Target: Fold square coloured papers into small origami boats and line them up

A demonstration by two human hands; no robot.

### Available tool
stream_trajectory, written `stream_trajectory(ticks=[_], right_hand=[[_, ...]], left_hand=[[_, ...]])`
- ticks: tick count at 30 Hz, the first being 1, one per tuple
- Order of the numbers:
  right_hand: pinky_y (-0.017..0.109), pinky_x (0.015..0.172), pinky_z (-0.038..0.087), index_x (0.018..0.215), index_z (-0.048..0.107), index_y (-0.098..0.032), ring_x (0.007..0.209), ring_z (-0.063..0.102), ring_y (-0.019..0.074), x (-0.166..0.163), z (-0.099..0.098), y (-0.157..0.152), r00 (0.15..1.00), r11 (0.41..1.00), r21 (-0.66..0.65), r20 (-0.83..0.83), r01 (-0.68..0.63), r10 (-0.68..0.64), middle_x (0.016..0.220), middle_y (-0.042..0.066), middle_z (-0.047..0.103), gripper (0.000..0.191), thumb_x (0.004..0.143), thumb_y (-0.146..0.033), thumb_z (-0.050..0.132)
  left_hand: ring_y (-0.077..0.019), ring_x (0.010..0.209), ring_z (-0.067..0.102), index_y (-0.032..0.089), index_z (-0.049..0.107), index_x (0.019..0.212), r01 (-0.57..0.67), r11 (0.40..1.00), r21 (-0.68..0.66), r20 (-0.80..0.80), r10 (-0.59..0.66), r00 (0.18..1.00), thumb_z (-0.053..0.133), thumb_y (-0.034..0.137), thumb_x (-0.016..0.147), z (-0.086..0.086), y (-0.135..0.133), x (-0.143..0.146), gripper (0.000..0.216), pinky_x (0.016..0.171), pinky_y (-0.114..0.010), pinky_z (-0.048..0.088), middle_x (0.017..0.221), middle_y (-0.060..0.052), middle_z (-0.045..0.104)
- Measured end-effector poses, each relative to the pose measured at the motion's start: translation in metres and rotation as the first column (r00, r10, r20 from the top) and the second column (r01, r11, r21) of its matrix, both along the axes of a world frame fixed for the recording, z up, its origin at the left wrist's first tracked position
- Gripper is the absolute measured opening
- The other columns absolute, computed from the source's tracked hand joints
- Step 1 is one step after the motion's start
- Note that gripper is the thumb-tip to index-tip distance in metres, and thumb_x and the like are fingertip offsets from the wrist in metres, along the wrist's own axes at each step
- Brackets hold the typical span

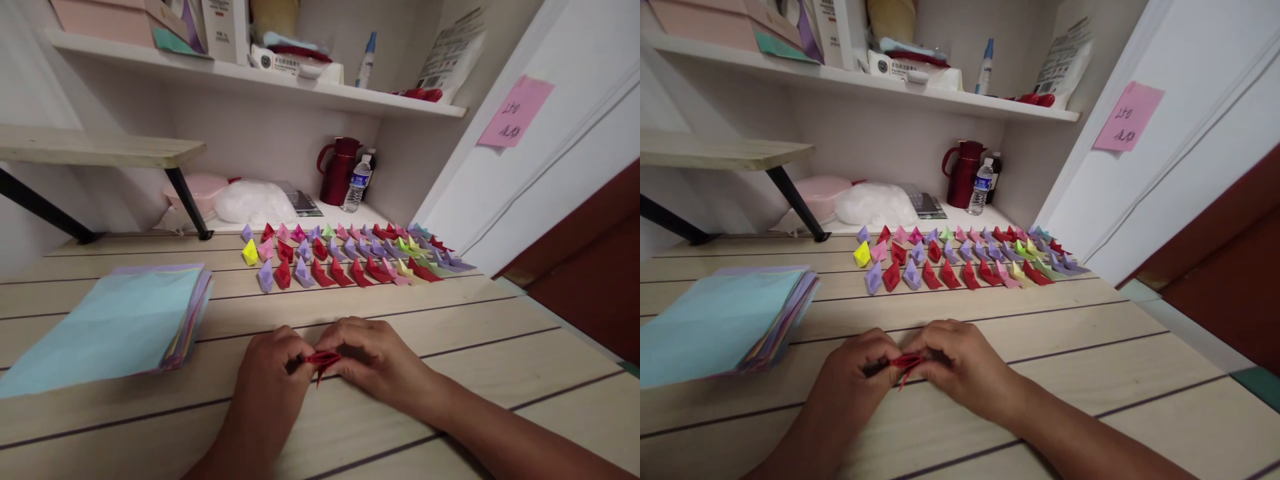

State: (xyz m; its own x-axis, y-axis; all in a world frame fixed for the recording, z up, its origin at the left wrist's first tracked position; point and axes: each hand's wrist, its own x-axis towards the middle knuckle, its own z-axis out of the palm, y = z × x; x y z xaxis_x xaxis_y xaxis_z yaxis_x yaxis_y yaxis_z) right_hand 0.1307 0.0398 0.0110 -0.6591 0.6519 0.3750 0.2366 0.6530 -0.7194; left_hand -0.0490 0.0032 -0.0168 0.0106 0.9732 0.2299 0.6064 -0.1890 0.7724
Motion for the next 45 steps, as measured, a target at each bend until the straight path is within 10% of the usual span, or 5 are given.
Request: stream_trajectory(ticks=[7, 22, 33, 38, 45], right_hand=[[0.03, 0.095, 0.049, 0.127, 0.053, -0.022, 0.111, 0.06, 0.0184, 0.0, -0.002, -0.001, 0.998, 0.978, 0.204, -0.001, -0.054, 0.055, 0.119, 0.01, 0.066, 0.041, 0.089, -0.019, 0.066], [0.025, 0.078, 0.05, 0.098, 0.062, -0.021, 0.089, 0.06, 0.0158, 0.0, -0.002, -0.002, 0.995, 0.994, 0.098, 0.093, -0.055, 0.046, 0.095, 0.005, 0.064, 0.008, 0.091, -0.018, 0.062], [0.029, 0.08, 0.047, 0.102, 0.072, -0.027, 0.087, 0.064, 0.0162, 0.001, 0.001, -0.002, 0.989, 0.974, 0.2, 0.127, -0.105, 0.081, 0.097, 0.005, 0.069, 0.031, 0.093, -0.01, 0.048], [0.026, 0.071, 0.049, 0.09, 0.072, -0.02, 0.078, 0.065, 0.0154, -0.004, 0.0, 0.0, 0.996, 0.983, -0.178, -0.069, 0.034, -0.047, 0.085, 0.004, 0.071, 0.009, 0.089, -0.019, 0.063], [0.026, 0.065, 0.049, 0.088, 0.065, -0.014, 0.061, 0.064, 0.013, -0.008, -0.008, 0.013, 0.868, 0.716, -0.697, -0.384, -0.048, -0.315, 0.067, 0.0, 0.069, 0.026, 0.074, -0.03, 0.081]], left_hand=[[-0.0158, 0.063, 0.054, 0.02, 0.056, 0.055, -0.069, 0.998, 0.014, -0.089, 0.07, 0.994, 0.058, 0.009, 0.069, 0.001, 0.0, 0.002, 0.018, 0.065, -0.029, 0.035, 0.06, 0.003, 0.056], [-0.0171, 0.065, 0.052, 0.02, 0.056, 0.06, -0.004, 0.997, 0.077, -0.318, 0.028, 0.948, 0.06, 0.007, 0.073, 0.007, -0.006, 0.005, 0.018, 0.072, -0.034, 0.038, 0.062, 0.002, 0.056], [-0.0156, 0.056, 0.046, 0.022, 0.038, 0.05, 0.024, 0.997, 0.072, -0.373, 0.005, 0.928, 0.053, 0.011, 0.068, 0.01, -0.006, 0.006, 0.027, 0.067, -0.034, 0.036, 0.052, 0.003, 0.047], [-0.0174, 0.063, 0.054, 0.022, 0.045, 0.052, 0.034, 0.997, 0.067, -0.311, -0.012, 0.95, 0.052, 0.013, 0.073, 0.009, -0.005, 0.003, 0.024, 0.069, -0.034, 0.04, 0.061, 0.0, 0.055], [-0.0196, 0.099, 0.06, 0.023, 0.064, 0.086, 0.072, 0.993, 0.092, 0.136, -0.084, 0.987, 0.036, 0.034, 0.095, 0.013, -0.001, -0.007, 0.031, 0.09, -0.034, 0.045, 0.098, -0.004, 0.065]])
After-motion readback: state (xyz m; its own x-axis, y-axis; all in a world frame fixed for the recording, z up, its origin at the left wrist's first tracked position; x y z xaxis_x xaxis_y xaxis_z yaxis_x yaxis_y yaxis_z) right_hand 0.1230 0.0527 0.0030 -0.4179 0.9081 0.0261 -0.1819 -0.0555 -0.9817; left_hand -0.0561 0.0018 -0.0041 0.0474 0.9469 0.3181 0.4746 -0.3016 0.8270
